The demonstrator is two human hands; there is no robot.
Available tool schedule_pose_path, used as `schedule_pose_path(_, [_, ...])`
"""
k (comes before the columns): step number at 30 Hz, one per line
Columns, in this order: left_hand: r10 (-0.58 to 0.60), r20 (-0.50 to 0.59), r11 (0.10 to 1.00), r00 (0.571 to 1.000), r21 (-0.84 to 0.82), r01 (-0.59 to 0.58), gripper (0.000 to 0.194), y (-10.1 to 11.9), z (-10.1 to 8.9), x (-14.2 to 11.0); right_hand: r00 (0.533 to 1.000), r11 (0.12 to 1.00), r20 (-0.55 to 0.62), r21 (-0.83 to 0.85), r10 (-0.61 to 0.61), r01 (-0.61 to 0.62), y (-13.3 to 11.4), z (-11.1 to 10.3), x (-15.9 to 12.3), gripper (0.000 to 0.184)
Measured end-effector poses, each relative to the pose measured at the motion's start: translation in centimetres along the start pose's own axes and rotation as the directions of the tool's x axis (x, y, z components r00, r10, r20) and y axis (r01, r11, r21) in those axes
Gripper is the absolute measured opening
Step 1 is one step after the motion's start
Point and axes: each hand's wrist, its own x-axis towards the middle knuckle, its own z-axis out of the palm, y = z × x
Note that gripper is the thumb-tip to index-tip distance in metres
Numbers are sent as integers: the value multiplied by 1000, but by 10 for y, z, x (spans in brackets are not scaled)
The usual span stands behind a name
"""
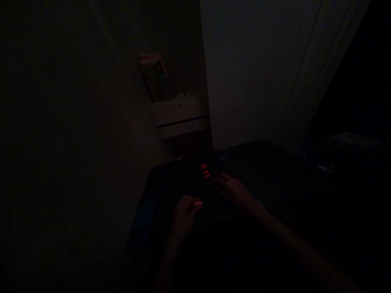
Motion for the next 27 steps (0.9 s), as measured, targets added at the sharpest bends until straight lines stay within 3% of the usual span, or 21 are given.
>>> schedule_pose_path(4, [-79,-40,985,996,-157,72,18,4,-2,4,999,963,-34,266,-37,45,-29,9,-11,28])
schedule_pose_path(8, [-93,22,978,995,-186,95,30,10,-3,7,995,929,-30,358,-93,97,-51,22,-15,29])
schedule_pose_path(18, [-106,49,982,993,-150,112,49,6,4,9,977,958,-167,235,-129,166,-60,41,-20,17])
schedule_pose_path(23, [-145,77,967,987,-201,157,51,11,3,10,988,966,-130,234,-79,108,-64,38,-16,13])
schedule_pose_path(27, [-156,123,959,980,-221,180,41,15,-2,9,994,966,-104,255,-10,37,-69,32,-11,14])
